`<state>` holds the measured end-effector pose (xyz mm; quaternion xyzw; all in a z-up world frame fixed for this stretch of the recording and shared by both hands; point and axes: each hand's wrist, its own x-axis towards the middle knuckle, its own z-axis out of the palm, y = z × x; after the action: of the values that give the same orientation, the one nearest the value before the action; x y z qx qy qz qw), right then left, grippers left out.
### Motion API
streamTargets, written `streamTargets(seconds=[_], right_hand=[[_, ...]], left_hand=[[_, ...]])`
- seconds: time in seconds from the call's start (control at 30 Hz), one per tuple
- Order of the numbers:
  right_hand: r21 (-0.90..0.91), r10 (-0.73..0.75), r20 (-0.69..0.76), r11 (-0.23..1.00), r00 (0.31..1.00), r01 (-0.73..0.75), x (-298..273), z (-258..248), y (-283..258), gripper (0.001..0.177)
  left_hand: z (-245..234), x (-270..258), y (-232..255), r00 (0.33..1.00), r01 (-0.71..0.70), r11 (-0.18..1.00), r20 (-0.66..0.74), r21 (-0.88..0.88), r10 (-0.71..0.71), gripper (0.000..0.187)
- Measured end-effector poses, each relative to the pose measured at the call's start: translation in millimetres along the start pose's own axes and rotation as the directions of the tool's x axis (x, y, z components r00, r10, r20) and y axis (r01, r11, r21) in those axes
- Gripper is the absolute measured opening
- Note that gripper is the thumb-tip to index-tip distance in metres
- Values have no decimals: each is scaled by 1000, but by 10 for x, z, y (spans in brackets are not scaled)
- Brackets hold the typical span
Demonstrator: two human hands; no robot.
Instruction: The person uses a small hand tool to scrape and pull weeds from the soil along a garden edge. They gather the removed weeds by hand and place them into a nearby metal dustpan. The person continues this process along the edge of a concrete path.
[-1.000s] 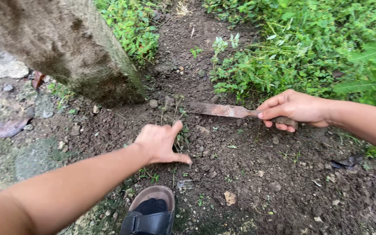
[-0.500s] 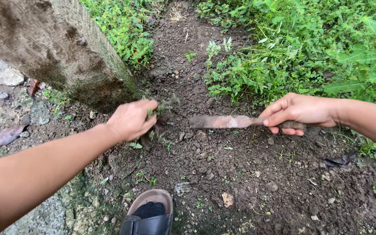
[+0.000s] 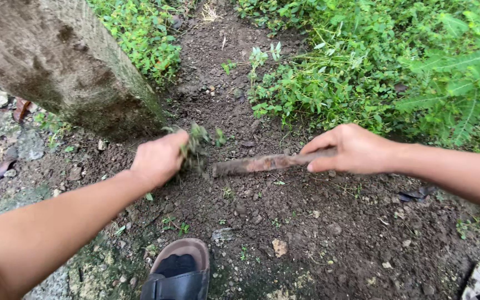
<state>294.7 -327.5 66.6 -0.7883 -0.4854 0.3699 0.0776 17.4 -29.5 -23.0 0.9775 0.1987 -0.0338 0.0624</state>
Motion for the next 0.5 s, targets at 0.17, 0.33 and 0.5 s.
streamTargets(seconds=[0.17,0.33,0.5], right_hand=[[362,340,85,865,936,-347,-282,-335,264,34],[483,571,-32,727,820,-487,-528,-505,850,30],[584,609,-254,716,751,-383,-571,-858,1255,32]], left_hand=[[-287,431,367,996,92,994,0,-64,-92,34],[-85,717,1072,930,-365,916,-97,-163,354,27],[231,1015,1810,818,-563,800,-3,-205,575,29]])
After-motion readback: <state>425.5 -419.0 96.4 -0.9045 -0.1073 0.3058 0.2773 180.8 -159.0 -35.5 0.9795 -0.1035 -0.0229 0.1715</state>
